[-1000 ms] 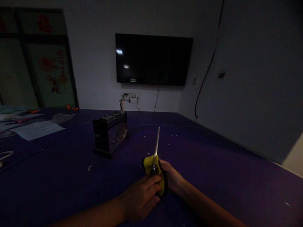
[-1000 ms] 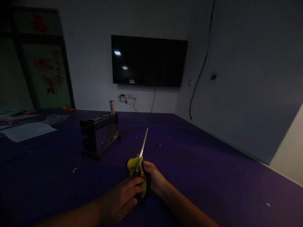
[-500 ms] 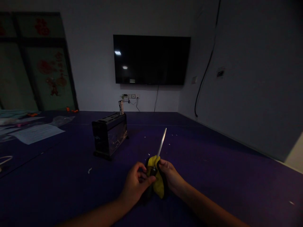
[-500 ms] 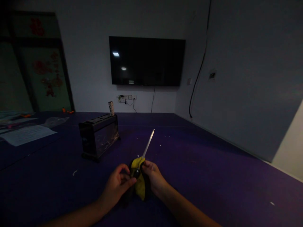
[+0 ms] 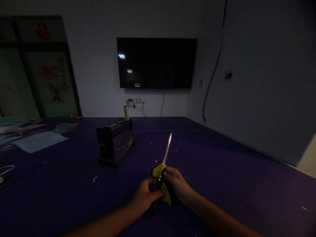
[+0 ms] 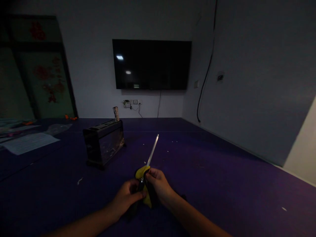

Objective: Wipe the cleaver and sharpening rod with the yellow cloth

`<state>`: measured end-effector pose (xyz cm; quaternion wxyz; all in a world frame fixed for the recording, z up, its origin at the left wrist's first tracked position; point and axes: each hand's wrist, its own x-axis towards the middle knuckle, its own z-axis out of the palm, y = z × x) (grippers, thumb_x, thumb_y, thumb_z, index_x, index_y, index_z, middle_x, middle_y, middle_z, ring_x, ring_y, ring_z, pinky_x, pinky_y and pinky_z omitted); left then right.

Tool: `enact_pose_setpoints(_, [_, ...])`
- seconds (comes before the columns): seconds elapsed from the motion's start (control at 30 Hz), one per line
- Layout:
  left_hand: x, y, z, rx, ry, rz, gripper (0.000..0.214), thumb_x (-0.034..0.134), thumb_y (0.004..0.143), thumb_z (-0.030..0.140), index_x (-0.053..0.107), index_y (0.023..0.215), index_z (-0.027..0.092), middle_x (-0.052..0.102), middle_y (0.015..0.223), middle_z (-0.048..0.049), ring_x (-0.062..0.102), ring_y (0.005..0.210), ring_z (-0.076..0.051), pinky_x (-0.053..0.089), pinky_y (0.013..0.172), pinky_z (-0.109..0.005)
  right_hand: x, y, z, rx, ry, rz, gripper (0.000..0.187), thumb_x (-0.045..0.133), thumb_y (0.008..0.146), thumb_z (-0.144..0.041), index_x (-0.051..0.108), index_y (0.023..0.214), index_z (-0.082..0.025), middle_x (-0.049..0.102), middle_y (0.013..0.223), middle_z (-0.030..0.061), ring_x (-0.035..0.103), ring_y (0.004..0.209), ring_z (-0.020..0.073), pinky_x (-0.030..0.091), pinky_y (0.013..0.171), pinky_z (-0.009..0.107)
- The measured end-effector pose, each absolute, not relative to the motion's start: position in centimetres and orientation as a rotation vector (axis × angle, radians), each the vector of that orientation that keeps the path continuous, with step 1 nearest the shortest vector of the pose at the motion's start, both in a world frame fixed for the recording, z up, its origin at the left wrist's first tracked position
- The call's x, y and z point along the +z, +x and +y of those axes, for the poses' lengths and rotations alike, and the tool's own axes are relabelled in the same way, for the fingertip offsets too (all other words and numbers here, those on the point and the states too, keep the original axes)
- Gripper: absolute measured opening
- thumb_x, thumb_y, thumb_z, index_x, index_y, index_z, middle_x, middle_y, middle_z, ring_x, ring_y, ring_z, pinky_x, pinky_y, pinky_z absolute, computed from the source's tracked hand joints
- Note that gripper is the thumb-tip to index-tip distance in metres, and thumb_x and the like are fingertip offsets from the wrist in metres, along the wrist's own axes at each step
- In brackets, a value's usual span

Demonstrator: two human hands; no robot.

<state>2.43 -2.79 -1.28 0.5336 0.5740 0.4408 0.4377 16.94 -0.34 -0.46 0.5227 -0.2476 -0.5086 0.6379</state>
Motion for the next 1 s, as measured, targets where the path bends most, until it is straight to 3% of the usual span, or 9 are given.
enact_pose_setpoints(0.2, [-0.5,2.2,-3.0,0.89,1.203,0.922,0.032,0.056,0.064,0.025,0.049,0.094,0.013,0.054,0.057,0.003,0.05,0.045,-0.009,0.04,0.045,-0.021,-0.1,17.0,-0.6,1.639,-0.496,-1.263,0.025,0.068,0.069,-0.033,0.065,0.084,-0.014,0.066,0.071,0.0045,0.06,0.06,0.0154,0.045,0.059,0.027])
enact_pose_setpoints(0.4, [-0.5,2.0,-2.9,0.733,1.221,0.843,0.034,0.045,0.068,0.028,0.04,0.099,0.015,0.049,0.047,0.0074,0.045,0.029,-0.009,0.032,0.03,-0.017,-0.2,17.0,-0.5,1.607,-0.538,-1.229,0.022,0.069,0.068,-0.029,0.065,0.083,-0.015,0.066,0.07,0.004,0.061,0.065,0.0173,0.045,0.062,0.028])
enact_pose_setpoints(0.73, [-0.8,1.8,-2.9,0.644,1.316,0.848,0.033,0.044,0.075,0.035,0.037,0.1,0.016,0.044,0.044,0.0098,0.045,0.028,-0.01,0.028,0.027,-0.015,-0.1,17.1,-0.2,1.615,-0.517,-1.108,0.028,0.07,0.064,-0.031,0.061,0.087,-0.018,0.066,0.072,0.0027,0.062,0.07,0.0201,0.046,0.07,0.033])
enact_pose_setpoints(1.0, [-1.5,2.0,-2.9,0.657,1.372,0.849,0.036,0.043,0.078,0.04,0.037,0.103,0.015,0.041,0.037,0.0101,0.045,0.028,-0.011,0.028,0.028,-0.014,-0.1,17.2,-0.2,1.525,-0.579,-1.167,0.03,0.073,0.063,-0.037,0.061,0.081,-0.016,0.065,0.068,0.0022,0.06,0.061,0.0161,0.044,0.059,0.026])
